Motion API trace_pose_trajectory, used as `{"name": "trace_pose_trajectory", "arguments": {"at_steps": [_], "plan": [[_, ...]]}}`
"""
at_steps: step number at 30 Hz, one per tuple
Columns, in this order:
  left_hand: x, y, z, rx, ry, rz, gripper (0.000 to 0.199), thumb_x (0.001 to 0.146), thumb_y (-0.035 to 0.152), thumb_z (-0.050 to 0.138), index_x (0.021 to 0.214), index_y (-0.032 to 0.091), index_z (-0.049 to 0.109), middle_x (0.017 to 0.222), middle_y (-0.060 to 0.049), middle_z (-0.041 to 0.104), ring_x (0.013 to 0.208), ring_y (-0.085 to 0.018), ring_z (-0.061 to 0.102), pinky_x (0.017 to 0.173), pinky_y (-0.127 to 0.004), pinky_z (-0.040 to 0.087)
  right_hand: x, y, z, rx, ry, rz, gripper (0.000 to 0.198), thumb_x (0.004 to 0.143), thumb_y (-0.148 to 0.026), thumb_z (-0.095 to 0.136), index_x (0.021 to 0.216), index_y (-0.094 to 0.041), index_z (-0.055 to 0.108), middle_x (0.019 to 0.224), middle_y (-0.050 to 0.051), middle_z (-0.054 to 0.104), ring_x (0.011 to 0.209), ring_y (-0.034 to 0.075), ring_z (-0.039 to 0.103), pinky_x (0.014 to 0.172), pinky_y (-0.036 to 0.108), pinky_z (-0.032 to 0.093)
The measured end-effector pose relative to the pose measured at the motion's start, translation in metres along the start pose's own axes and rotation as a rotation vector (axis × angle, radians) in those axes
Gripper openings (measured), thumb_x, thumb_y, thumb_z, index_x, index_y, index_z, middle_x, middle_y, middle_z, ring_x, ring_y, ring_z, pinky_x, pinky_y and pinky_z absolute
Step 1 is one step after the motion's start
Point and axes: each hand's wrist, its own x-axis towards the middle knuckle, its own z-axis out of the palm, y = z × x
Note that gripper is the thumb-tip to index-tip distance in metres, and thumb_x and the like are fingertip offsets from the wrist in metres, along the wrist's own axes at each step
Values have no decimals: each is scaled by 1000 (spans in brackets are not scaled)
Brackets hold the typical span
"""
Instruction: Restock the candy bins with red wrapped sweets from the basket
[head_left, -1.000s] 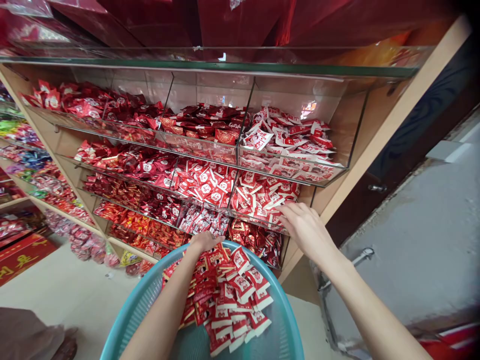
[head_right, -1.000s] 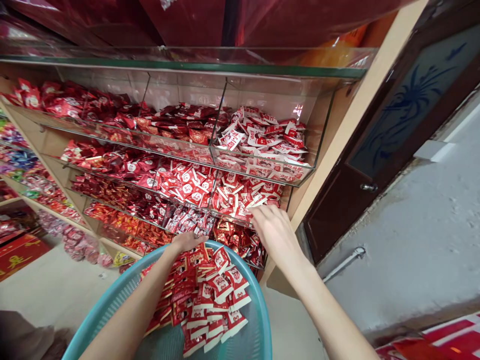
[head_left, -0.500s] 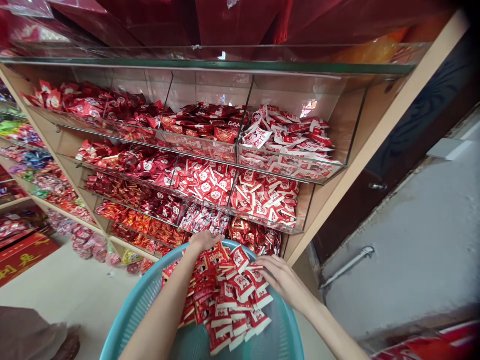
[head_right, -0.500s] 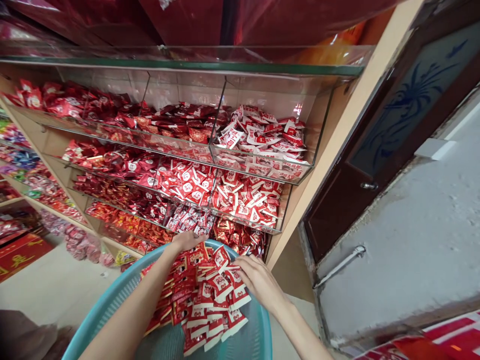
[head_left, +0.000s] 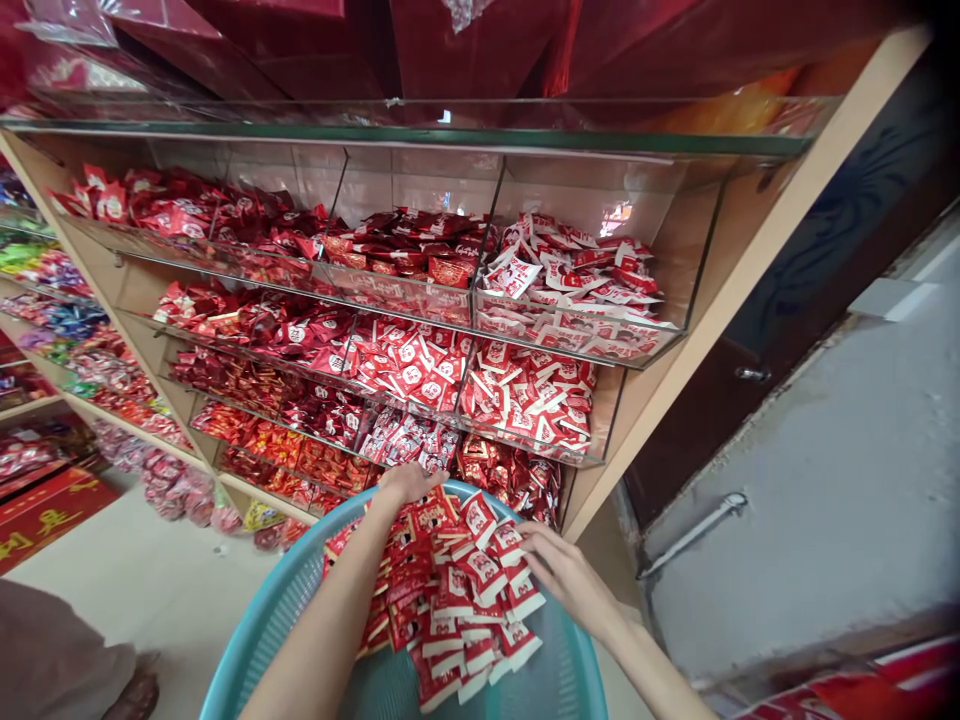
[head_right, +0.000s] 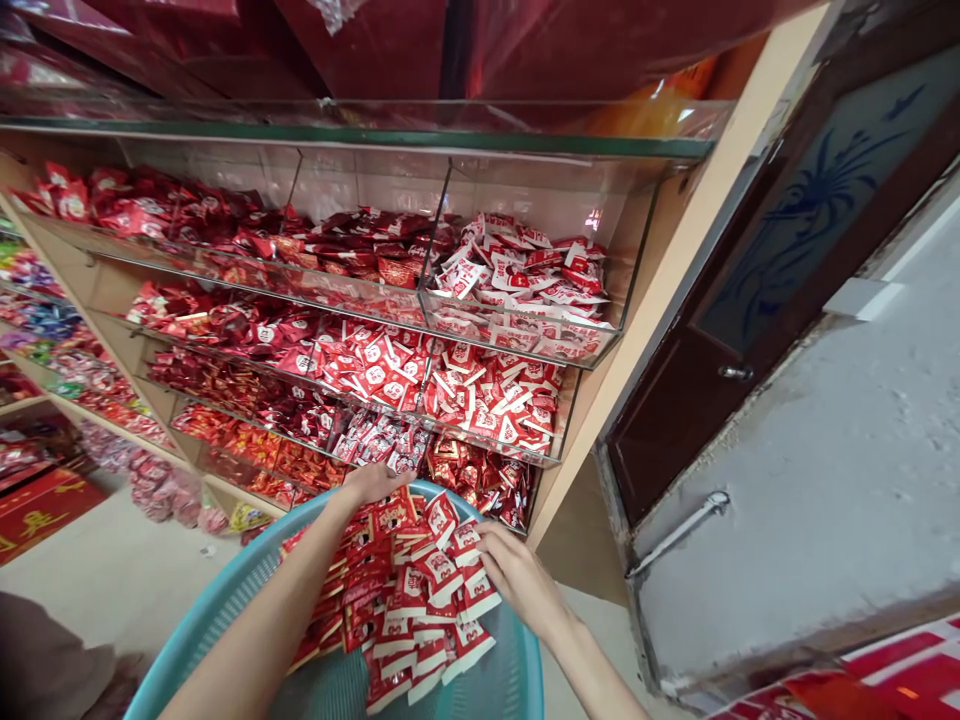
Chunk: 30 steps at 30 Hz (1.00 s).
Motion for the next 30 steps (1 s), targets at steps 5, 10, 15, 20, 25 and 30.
{"name": "trace_pose_trajectory", "arguments": {"at_steps": [5, 10, 15, 20, 25, 30], "plan": [[-2, 2, -1, -6, -4, -1, 71, 77, 72, 27, 97, 16, 67, 109, -17, 61, 104, -33, 56, 86, -41, 44, -1, 0, 9, 5, 32, 51, 18, 93, -23, 34, 92, -23, 52, 115, 7, 56, 96, 14, 60, 84, 26, 48], [-3, 3, 1, 3, 10, 10, 76, 76, 74, 25, 102, 16, 66, 109, -17, 61, 105, -33, 55, 88, -42, 42, 0, -5, 14, -62, 29, 28, 20, 89, -17, 35, 95, -22, 54, 115, 7, 57, 95, 16, 60, 83, 30, 49], [-2, 1, 2, -10, 16, 0, 76, 75, 76, 26, 95, 15, 67, 105, -18, 62, 103, -32, 56, 86, -40, 43, 4, -11, -2, -204, 119, -28, 28, 80, -14, 45, 106, -21, 55, 117, 7, 58, 106, 21, 55, 93, 38, 45], [-1, 2, 3, 1, 20, 12, 77, 75, 76, 25, 93, 15, 67, 105, -18, 62, 102, -32, 56, 86, -40, 43, 36, -16, -47, -275, 345, -77, 26, 90, -17, 38, 110, -18, 54, 110, 9, 59, 103, 18, 52, 92, 34, 43], [-1, 4, 4, -8, 19, 23, 81, 73, 79, 24, 96, 15, 67, 105, -18, 62, 102, -33, 56, 86, -41, 43, 72, -31, -93, -789, 196, 110, 25, 89, -15, 39, 99, -17, 61, 102, 11, 62, 95, 26, 49, 79, 43, 38], [-1, 1, 3, -11, 29, 11, 77, 74, 76, 26, 104, 16, 66, 109, -17, 61, 105, -33, 55, 89, -43, 42, 86, -35, -107, -1002, 18, 192, 24, 85, -12, 44, 77, -19, 66, 76, 9, 65, 91, 26, 50, 89, 52, 27]]}}
